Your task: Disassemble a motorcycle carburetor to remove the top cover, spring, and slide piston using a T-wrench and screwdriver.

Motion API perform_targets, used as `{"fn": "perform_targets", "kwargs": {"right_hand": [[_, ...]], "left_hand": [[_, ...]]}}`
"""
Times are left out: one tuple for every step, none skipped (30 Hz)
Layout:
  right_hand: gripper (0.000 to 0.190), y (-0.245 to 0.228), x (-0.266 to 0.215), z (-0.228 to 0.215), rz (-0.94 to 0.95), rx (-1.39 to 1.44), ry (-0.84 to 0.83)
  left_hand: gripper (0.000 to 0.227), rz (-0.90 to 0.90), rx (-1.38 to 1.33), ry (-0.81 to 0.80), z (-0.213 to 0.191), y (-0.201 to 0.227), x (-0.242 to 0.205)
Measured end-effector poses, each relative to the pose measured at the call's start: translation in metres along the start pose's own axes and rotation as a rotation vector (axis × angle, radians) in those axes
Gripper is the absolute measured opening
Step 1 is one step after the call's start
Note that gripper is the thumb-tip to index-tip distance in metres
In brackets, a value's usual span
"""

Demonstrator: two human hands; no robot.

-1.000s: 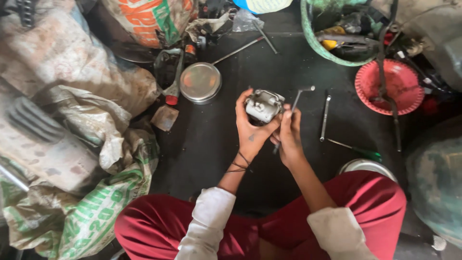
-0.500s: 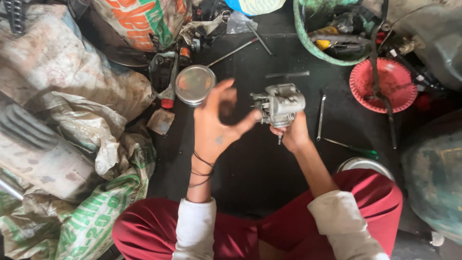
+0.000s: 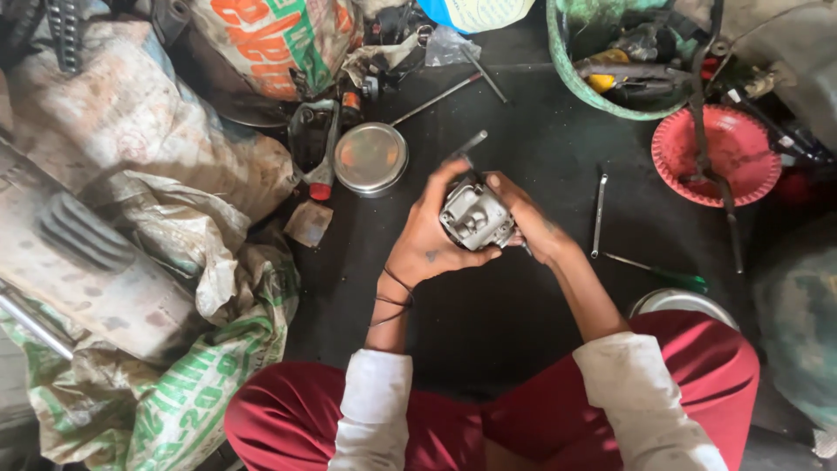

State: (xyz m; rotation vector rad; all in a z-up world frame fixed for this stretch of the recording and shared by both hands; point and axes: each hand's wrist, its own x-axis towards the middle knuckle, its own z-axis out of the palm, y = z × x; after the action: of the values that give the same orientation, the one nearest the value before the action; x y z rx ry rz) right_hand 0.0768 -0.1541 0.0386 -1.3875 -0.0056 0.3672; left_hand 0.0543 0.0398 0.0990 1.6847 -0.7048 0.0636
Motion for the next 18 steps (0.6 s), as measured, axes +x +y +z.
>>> {"fn": "perform_targets", "kwargs": {"right_hand": [[0.04, 0.008, 0.006, -0.004, 0.007, -0.004, -0.002], [0.04, 0.017, 0.012, -0.008, 0.004, 0.043, 0.063], [0.041, 0.028, 0.015, -0.012, 0.01, 0.088, 0.129], [0.041, 0.019, 0.01, -0.01, 0.026, 0.082, 0.126], [0.033, 0.012, 0.004, -0.005, -0.046, 0.093, 0.22], [0.027, 0.005, -0.002, -0.001, -0.118, 0.103, 0.315], [0.027, 0.007, -0.008, -0.008, -0.093, 0.103, 0.317], [0.023, 0.009, -0.013, -0.015, -0.158, -0.009, 0.4], [0.028, 0.011, -0.019, -0.025, -0.222, -0.126, 0.478], [0.028, 0.003, -0.041, -0.017, -0.194, -0.131, 0.476], [0.029, -0.011, -0.056, -0.012, -0.26, -0.162, 0.443], [0.03, -0.027, -0.072, -0.005, -0.325, -0.192, 0.409], [0.03, -0.027, -0.079, 0.001, -0.325, -0.195, 0.404], [0.031, -0.028, -0.088, 0.007, -0.403, -0.195, 0.393], [0.031, -0.029, -0.094, 0.014, -0.487, -0.19, 0.373], [0.031, -0.018, -0.094, 0.019, -0.494, -0.188, 0.361], [0.03, -0.007, -0.096, 0.024, -0.448, -0.23, 0.381], [0.029, 0.004, -0.097, 0.028, -0.403, -0.272, 0.4]], "left_hand": [[0.099, -0.004, -0.004, 0.006, 0.001, -0.005, 0.0], [0.092, 0.001, 0.022, 0.004, 0.001, -0.011, -0.001], [0.085, -0.001, 0.044, 0.006, 0.004, -0.016, -0.006], [0.085, -0.013, 0.035, 0.016, 0.009, -0.023, -0.006], [0.082, -0.057, -0.009, 0.085, 0.014, -0.029, -0.009], [0.08, -0.101, -0.052, 0.155, 0.02, -0.036, -0.012], [0.08, -0.125, -0.06, 0.157, 0.019, -0.038, -0.011], [0.079, -0.014, 0.083, 0.226, 0.019, -0.041, -0.01], [0.078, 0.095, 0.225, 0.292, 0.022, -0.045, -0.009], [0.078, 0.069, 0.216, 0.294, 0.026, -0.047, -0.016], [0.077, 0.008, 0.229, 0.366, 0.027, -0.05, -0.013], [0.075, -0.053, 0.242, 0.438, 0.027, -0.051, -0.009], [0.075, -0.054, 0.243, 0.443, 0.028, -0.052, -0.008], [0.073, -0.056, 0.255, 0.467, 0.028, -0.052, -0.007], [0.071, -0.054, 0.274, 0.495, 0.026, -0.052, -0.006], [0.071, -0.05, 0.282, 0.505, 0.026, -0.052, -0.005], [0.071, -0.05, 0.295, 0.521, 0.027, -0.051, -0.005], [0.071, -0.049, 0.306, 0.536, 0.029, -0.052, -0.005]]}}
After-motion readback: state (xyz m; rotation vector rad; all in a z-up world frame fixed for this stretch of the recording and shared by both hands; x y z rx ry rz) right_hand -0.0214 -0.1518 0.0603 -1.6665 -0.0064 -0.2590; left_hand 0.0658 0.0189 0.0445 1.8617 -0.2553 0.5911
